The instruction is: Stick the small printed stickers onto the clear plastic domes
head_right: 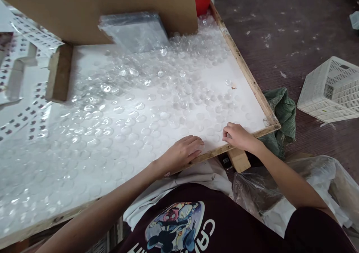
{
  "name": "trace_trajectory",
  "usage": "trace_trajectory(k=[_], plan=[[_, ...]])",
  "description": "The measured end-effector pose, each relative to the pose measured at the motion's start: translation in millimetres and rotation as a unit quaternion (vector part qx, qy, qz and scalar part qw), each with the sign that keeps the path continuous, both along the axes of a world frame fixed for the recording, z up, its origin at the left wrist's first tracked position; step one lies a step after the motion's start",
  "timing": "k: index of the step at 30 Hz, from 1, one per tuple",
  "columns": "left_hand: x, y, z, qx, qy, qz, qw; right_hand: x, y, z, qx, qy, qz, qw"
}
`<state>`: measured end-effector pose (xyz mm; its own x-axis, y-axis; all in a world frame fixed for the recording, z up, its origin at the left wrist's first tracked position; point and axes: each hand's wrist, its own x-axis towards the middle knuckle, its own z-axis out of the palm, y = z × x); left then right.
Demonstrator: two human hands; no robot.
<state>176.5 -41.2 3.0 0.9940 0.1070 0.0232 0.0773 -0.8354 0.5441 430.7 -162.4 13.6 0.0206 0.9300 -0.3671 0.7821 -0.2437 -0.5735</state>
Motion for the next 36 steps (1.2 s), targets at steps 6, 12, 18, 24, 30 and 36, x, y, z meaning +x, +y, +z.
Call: trace_trajectory(k=[6,12,18,24,30,36], plan=[[-0.7,-2.1,3.2,0.02,0.026,-0.016,0.999,7.6,-4.4,5.0,-0.093,0.111,-0.05,0.988],[1.0,-1.0,3.1,0.034,0.024,-0.005,0.999,16.8,2.2,-0.2,-0.08,0.149,-0.05,0.984],[-3.3,1.2,-5.2,0.069,0.019,0.033,0.997,22.6,-2.5,-1.9,-0.056,0.149,-0.068,0.985],[0.6,3.9,-14.2,0.088,0.023,0.043,0.995,24.3,-4.1,2.7,-0.071,0.134,-0.024,0.988],[13.0,-3.2,-21.1,0.118,-0.002,0.042,0.992,20.1,-2.1,8.2,-0.087,0.089,0.003,0.992],[12.9,0.6,-20.3,0.117,-0.01,0.056,0.992,16.5,4.3,-0.4,0.071,-0.094,-0.006,0.993]])
